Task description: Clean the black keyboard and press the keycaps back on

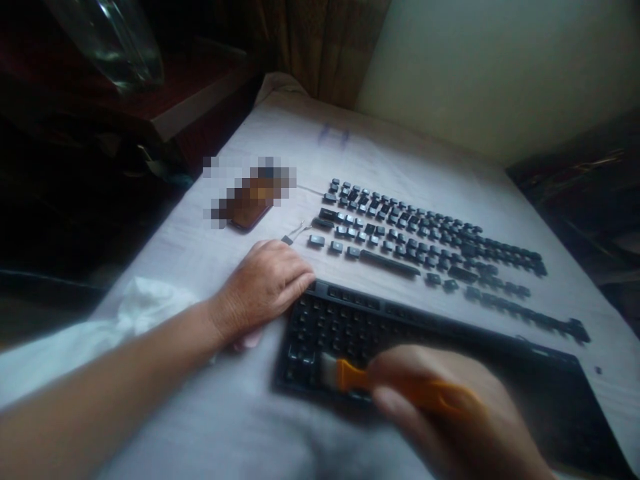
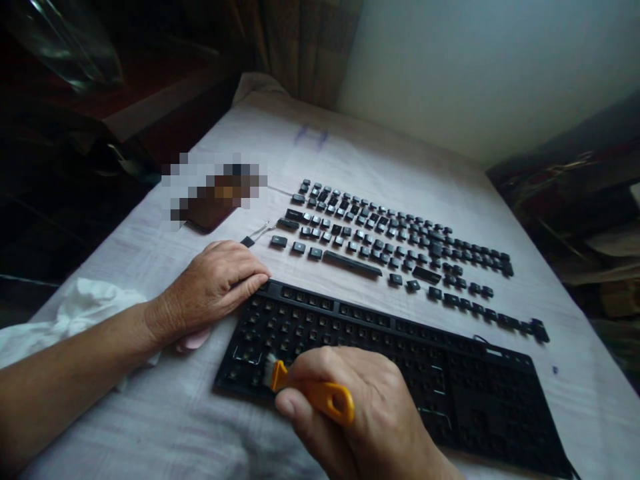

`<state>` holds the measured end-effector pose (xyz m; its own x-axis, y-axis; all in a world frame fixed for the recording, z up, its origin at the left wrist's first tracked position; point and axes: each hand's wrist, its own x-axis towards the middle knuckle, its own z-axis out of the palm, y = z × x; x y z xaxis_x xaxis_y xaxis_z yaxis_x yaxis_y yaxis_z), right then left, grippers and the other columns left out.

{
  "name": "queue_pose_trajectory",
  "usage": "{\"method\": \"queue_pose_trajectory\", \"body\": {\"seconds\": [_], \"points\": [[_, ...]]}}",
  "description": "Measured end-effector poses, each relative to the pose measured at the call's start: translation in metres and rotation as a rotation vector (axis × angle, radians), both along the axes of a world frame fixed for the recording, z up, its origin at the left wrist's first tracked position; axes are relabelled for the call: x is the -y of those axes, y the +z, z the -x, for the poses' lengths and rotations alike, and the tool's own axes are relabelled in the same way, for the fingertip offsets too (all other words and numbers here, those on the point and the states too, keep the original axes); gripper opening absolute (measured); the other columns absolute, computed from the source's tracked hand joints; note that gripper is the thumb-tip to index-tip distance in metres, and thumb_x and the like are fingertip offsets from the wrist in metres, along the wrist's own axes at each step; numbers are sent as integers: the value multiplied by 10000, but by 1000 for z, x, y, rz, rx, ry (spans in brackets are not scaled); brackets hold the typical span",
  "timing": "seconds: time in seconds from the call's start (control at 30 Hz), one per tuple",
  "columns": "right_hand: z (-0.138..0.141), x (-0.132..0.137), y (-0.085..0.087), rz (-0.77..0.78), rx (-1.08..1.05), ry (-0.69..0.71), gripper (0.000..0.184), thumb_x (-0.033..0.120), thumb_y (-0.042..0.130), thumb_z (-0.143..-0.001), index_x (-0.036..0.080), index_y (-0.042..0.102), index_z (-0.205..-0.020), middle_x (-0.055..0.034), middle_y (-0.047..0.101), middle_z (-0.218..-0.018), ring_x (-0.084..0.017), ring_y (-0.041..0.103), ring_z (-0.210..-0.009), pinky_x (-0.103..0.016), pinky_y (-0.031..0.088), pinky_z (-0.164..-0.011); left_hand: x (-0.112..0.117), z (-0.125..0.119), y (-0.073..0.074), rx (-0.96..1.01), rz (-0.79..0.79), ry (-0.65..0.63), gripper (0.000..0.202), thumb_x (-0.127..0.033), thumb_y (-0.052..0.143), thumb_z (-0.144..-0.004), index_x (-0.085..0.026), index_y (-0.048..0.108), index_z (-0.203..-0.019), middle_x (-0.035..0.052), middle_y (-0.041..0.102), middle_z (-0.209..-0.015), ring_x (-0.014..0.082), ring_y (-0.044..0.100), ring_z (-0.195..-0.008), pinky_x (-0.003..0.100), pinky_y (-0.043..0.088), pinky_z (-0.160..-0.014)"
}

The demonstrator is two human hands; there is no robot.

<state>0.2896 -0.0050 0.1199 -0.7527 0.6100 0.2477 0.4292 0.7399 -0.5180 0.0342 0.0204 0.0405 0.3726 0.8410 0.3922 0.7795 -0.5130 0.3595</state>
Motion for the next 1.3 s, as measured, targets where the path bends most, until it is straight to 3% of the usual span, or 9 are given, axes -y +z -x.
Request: {"method": "queue_pose_trajectory", "body": {"seconds": [0.1, 0.2, 0.4, 0.53, 0.67, 0.9, 1.07, 1.2, 1.3], "points": [[-1, -1, 2, 74, 11, 47, 208, 254, 483, -1028, 229, 579, -845, 61, 665, -634, -71, 644, -506, -137, 501, -542, 0, 0, 1, 1, 16, 4, 255, -317, 476, -1020, -188, 680, -936, 26, 696, -904, 209, 585, -896, 370, 396, -865], [0, -2, 2, 45, -19, -21, 153, 219, 489, -1014, 223, 590, -900, 46, 695, -685, -80, 667, -547, -142, 514, -571, 0, 0, 1, 3, 38, 8, 268, -326, 466, -1021, -190, 683, -943, 32, 696, -909, 212, 588, -904, 379, 398, -875], [2, 0, -5, 81, -111, 51, 219, 237, 470, -1011, 229, 563, -813, 62, 628, -576, -77, 605, -443, -151, 471, -468, 1, 0, 2, 11, 54, 6, 286, -316, 440, -1025, -182, 679, -942, 44, 695, -920, 219, 594, -926, 392, 406, -901], [4, -4, -6, -30, -121, -72, 110, 172, 499, -977, 222, 589, -939, 10, 723, -718, -121, 690, -563, -182, 543, -556, 1, 0, 1, 18, 48, 14, 282, -311, 439, -1025, -186, 678, -942, 44, 695, -918, 219, 594, -924, 389, 407, -891], [12, -6, -9, -111, -118, -40, 125, 150, 508, -970, 196, 612, -918, 4, 719, -707, -115, 684, -564, -174, 530, -560, 1, 0, 1, 17, 50, 15, 273, -302, 442, -1027, -188, 676, -945, 41, 695, -916, 217, 590, -926, 387, 402, -889], [6, -1, -3, 62, -59, -19, 174, 108, 487, -946, 217, 585, -851, 49, 669, -640, -86, 643, -498, -152, 503, -523, 1, 0, 1, 14, 51, 15, 278, -307, 442, -1027, -185, 675, -939, 41, 692, -910, 221, 588, -933, 396, 402, -898], [9, -6, -6, -55, -127, -113, 96, 170, 523, -972, 200, 610, -945, 8, 732, -741, -109, 701, -583, -159, 542, -571, 1, 0, 1, 12, 58, 7, 289, -307, 428, -1030, -184, 676, -948, 47, 699, -921, 218, 591, -922, 397, 408, -894], [8, -5, -6, 85, -67, 21, 167, 193, 517, -987, 216, 579, -834, 58, 661, -631, -68, 631, -481, -126, 491, -502, 1, 0, 2, 12, 61, 8, 298, -308, 423, -1031, -180, 679, -948, 48, 699, -918, 219, 588, -922, 403, 409, -897], [5, -5, -7, 63, -89, -34, 128, 176, 513, -983, 225, 566, -877, 53, 674, -677, -70, 640, -513, -131, 493, -512, 1, 0, 2, 12, 65, 9, 304, -313, 422, -1033, -181, 682, -946, 47, 699, -918, 214, 586, -917, 401, 409, -899]]}}
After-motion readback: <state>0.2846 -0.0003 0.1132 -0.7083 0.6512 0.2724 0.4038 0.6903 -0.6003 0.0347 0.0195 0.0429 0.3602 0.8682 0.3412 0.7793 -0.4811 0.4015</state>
